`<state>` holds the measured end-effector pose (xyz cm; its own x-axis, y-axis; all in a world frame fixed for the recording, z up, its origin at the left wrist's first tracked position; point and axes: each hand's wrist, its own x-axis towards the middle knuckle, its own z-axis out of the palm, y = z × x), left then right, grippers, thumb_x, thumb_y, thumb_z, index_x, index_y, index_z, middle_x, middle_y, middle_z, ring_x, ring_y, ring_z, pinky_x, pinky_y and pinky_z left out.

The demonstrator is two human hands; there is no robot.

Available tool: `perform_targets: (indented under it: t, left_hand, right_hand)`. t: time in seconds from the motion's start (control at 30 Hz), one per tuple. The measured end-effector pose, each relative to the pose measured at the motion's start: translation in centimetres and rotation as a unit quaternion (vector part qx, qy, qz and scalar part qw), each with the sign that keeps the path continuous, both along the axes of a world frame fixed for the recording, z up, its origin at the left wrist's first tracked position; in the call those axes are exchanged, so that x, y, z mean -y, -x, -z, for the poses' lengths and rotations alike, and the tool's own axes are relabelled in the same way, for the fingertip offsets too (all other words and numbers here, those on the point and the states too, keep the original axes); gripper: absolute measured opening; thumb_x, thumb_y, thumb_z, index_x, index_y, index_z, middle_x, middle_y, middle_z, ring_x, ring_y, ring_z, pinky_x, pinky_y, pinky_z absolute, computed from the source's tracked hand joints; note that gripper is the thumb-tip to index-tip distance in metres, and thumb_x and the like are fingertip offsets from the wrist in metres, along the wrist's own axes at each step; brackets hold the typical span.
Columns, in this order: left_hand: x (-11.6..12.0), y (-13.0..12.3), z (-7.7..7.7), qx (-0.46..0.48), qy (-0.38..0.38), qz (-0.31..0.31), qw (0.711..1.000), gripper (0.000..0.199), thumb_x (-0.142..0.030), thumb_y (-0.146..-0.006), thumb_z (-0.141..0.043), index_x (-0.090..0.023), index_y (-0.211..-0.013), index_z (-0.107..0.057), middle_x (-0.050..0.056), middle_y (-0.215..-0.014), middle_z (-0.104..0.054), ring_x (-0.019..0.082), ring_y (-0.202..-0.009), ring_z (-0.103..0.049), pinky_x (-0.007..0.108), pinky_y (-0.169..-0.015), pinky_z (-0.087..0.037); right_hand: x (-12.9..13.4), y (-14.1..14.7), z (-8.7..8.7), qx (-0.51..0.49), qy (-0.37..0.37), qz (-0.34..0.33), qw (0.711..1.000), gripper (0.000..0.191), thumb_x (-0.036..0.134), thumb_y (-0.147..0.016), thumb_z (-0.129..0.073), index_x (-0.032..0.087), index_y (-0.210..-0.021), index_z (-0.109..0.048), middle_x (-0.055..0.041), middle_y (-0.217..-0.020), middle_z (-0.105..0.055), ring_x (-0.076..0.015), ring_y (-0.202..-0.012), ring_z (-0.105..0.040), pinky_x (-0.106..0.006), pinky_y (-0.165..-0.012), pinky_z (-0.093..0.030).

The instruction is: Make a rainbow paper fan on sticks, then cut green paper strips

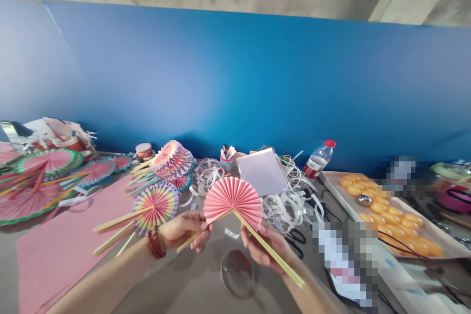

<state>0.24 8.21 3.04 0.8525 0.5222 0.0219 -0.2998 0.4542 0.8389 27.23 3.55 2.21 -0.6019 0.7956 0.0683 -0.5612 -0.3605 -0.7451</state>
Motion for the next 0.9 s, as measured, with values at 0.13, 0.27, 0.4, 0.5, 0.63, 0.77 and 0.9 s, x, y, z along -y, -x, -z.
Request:
perform_targets:
  t: [0.13,0.27,0.4,0.5,0.63,0.77,0.9]
  left_hand:
    - [0.7,-0.4,-0.1,0.016,0.016,0.028,0.999,0.016,-0.026,-0.088,-0.063,-0.012,-0.093,-0.065,0.003,-0.058,-0.061,0.011,-0.042,-0.051,0.025,-0.052,-0.047]
    - [1.0,-0.8,-1.2,0.021,0.027,0.053,0.998,0.022,-0.013,-0.078,-0.064,-0.008,-0.099,-0.066,0.015,-0.09,-0.069,0.023,-0.079,-0.067,0.033,-0.066,-0.053]
    - [0.9,-1.4,-1.7,0.067,0.073,0.026,0.995,0.042,-0.006,-0.068,-0.06,-0.007,-0.11,-0.065,0.015,-0.101,-0.065,0.022,-0.084,-0.064,0.036,-0.072,-0.057]
    - [1.0,-1.6,-1.7,0.118,0.108,0.061,0.985,0.028,-0.011,-0.065,-0.057,-0.005,-0.09,-0.068,0.009,-0.076,-0.06,0.015,-0.063,-0.057,0.032,-0.061,-0.056]
    - [1.3,-1.3,-1.5,0.165,0.155,0.112,0.968,0.038,-0.014,-0.067,-0.051,-0.006,-0.101,-0.067,0.003,-0.06,-0.053,0.012,-0.045,-0.045,0.028,-0.047,-0.051]
    - [1.7,-1.3,-1.3,0.185,0.178,0.132,0.957,0.049,-0.017,-0.071,-0.047,-0.007,-0.116,-0.062,0.004,-0.065,-0.056,0.014,-0.045,-0.048,0.029,-0.046,-0.05]
    - [2.0,-2.0,-1.4,0.183,0.173,0.09,0.964,0.044,-0.025,-0.076,-0.053,-0.01,-0.117,-0.06,0.008,-0.084,-0.056,0.015,-0.061,-0.053,0.029,-0.054,-0.05]
  right_hand:
    - [0.5,0.3,-1.2,0.0,-0.001,0.025,1.0,0.029,0.035,-0.085,-0.067,0.009,-0.097,-0.07,-0.006,-0.073,-0.067,-0.002,-0.039,-0.043,-0.014,-0.037,-0.032]
    - [1.0,0.7,-2.2,0.005,0.007,0.014,1.0,0.027,0.033,-0.083,-0.068,0.008,-0.093,-0.07,-0.0055,-0.068,-0.065,-0.0025,-0.039,-0.041,-0.014,-0.037,-0.033]
    - [1.1,0.5,-3.2,0.043,0.011,0.019,0.999,0.026,0.032,-0.084,-0.066,0.007,-0.094,-0.069,-0.0055,-0.067,-0.066,-0.0024,-0.035,-0.042,-0.015,-0.037,-0.034]
    - [0.9,-0.2,-4.0,0.076,-0.002,-0.003,0.997,0.029,0.034,-0.084,-0.067,0.007,-0.095,-0.069,-0.0059,-0.067,-0.067,-0.0026,-0.032,-0.044,-0.015,-0.035,-0.033]
    - [0.4,-1.3,-5.1,0.084,-0.019,-0.052,0.995,0.033,0.037,-0.084,-0.068,0.007,-0.094,-0.07,-0.0041,-0.062,-0.066,-0.0009,-0.028,-0.035,-0.015,-0.031,-0.028]
    - [0.2,-1.6,-4.9,0.077,-0.022,-0.067,0.994,0.03,0.035,-0.084,-0.067,0.007,-0.093,-0.07,-0.0033,-0.058,-0.065,-0.0007,-0.026,-0.03,-0.015,-0.03,-0.026]
    - [0.1,-0.5,-4.0,0.077,-0.011,-0.063,0.995,0.033,0.038,-0.084,-0.065,0.007,-0.094,-0.069,-0.0045,-0.06,-0.067,-0.0021,-0.027,-0.034,-0.016,-0.031,-0.027]
